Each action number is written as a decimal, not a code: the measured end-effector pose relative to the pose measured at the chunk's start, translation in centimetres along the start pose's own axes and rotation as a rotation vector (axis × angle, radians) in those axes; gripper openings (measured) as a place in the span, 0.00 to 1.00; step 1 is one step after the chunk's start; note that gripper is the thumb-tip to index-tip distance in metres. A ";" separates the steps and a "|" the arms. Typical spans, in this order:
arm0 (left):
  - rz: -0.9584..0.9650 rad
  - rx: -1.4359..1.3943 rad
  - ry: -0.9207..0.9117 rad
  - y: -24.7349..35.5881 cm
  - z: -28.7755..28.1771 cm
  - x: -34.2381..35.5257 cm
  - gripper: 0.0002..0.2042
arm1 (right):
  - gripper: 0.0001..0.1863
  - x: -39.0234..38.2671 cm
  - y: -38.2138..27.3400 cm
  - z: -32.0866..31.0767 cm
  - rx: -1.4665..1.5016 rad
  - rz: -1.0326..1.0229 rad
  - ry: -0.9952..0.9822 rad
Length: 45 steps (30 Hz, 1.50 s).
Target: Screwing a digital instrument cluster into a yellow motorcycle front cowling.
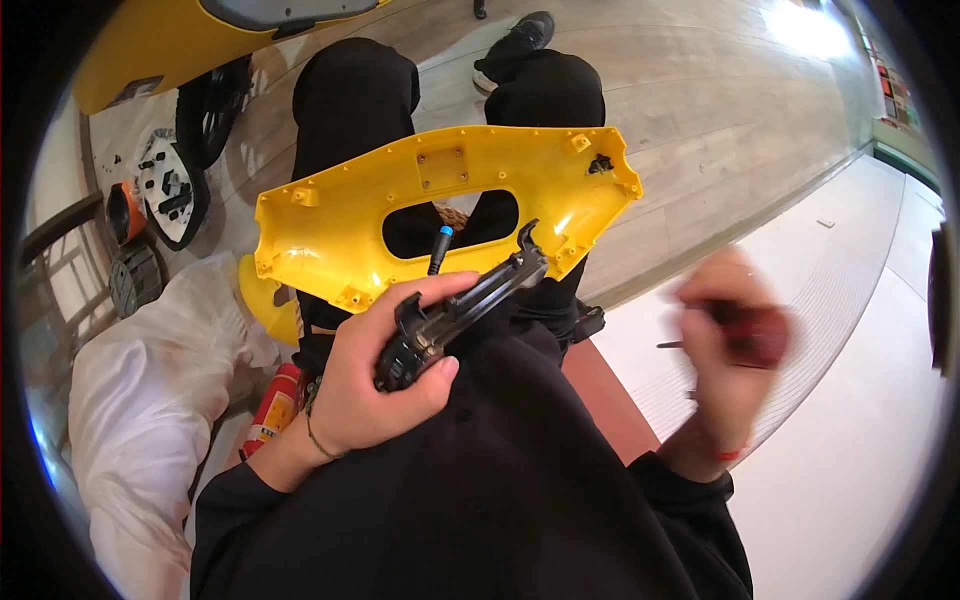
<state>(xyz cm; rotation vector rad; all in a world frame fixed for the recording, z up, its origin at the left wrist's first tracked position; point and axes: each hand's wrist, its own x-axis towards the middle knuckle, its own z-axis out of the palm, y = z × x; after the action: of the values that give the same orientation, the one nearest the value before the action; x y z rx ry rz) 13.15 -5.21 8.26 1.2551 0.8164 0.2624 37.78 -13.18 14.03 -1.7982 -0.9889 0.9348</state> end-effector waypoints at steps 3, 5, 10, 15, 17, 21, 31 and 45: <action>0.135 0.094 -0.018 0.1 0.7 0.2 0.27 | 0.14 0.5 2.1 3.0 -0.250 -0.141 -0.153; 0.225 0.185 -0.012 0.3 1.0 0.3 0.28 | 0.14 0.4 3.0 3.7 -0.229 -0.092 -0.147; 0.264 0.200 -0.040 0.7 1.2 0.5 0.28 | 0.05 0.2 3.8 4.5 -0.083 0.094 -0.120; 0.297 0.257 -0.048 0.8 1.3 0.7 0.29 | 0.06 0.1 4.4 4.8 -0.086 0.115 -0.116; 0.323 0.281 -0.042 0.6 1.4 0.8 0.29 | 0.09 0.1 4.4 4.9 -0.085 0.149 -0.115; 0.370 0.364 -0.056 0.5 1.3 1.1 0.31 | 0.06 0.0 4.7 5.2 -0.081 0.314 -0.117; 0.315 0.462 -0.049 0.5 1.4 0.8 0.30 | 0.08 0.0 4.8 6.0 -0.377 -0.070 -0.103; 0.421 0.476 -0.058 0.5 1.0 0.9 0.34 | 0.03 0.2 4.0 5.5 0.124 0.461 -0.113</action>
<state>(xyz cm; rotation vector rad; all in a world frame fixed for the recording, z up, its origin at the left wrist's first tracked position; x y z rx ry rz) 14.56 -5.32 8.42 1.8763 0.5726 0.3804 34.04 -12.48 8.39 -1.9191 -0.5717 1.3601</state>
